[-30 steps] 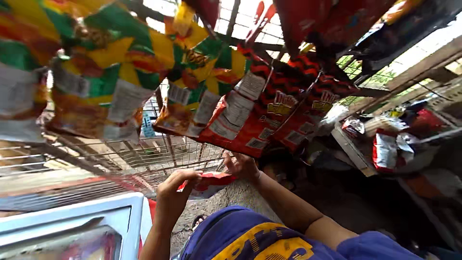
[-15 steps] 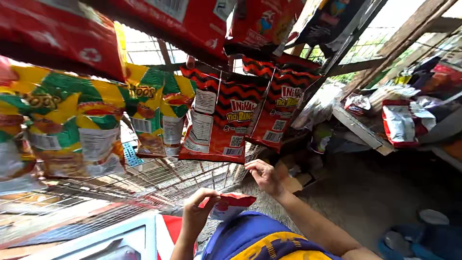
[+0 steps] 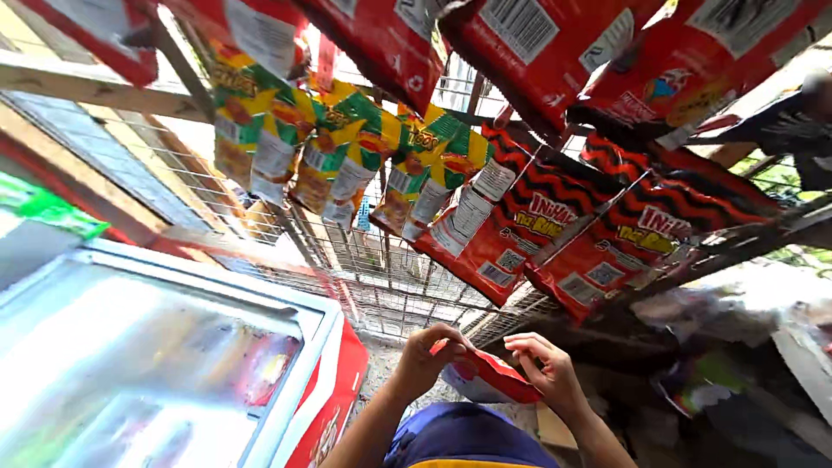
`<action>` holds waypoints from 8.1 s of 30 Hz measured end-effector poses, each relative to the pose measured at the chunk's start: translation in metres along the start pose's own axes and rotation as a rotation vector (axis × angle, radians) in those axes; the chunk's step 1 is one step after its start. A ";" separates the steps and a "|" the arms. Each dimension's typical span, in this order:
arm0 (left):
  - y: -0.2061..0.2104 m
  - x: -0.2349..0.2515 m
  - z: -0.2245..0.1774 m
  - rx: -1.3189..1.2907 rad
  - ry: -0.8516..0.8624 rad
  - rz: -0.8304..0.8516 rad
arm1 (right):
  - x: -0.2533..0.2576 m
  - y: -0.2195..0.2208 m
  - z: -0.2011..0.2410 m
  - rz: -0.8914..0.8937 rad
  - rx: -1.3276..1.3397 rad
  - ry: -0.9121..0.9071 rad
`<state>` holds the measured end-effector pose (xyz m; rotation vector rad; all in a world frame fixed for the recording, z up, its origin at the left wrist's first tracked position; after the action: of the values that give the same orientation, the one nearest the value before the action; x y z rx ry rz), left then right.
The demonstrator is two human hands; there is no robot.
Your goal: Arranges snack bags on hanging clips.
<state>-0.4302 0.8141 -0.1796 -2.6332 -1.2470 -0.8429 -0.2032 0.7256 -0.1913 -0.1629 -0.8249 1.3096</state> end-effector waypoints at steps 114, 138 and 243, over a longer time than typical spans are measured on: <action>-0.104 0.111 -0.023 -0.399 -0.293 -0.482 | 0.312 0.018 0.236 -0.430 -0.371 -0.073; -0.062 0.093 0.008 -0.419 -0.563 0.015 | 0.248 -0.005 0.208 -0.599 -0.938 0.005; -0.011 0.116 0.017 -0.662 -0.434 -0.054 | 0.253 -0.009 0.210 -0.525 0.041 0.055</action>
<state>-0.3714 0.9058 -0.1345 -3.4738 -1.3000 -0.8292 -0.3193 0.8797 0.0751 0.0503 -0.7294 0.8229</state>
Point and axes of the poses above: each hand's wrist, its own x-axis towards the middle knuckle, its own y-axis out of the palm, z = x × y, the point moved 5 cm from there along x, towards the middle knuckle, and after that the axes turned 1 degree about z, right-handed, at the moved point
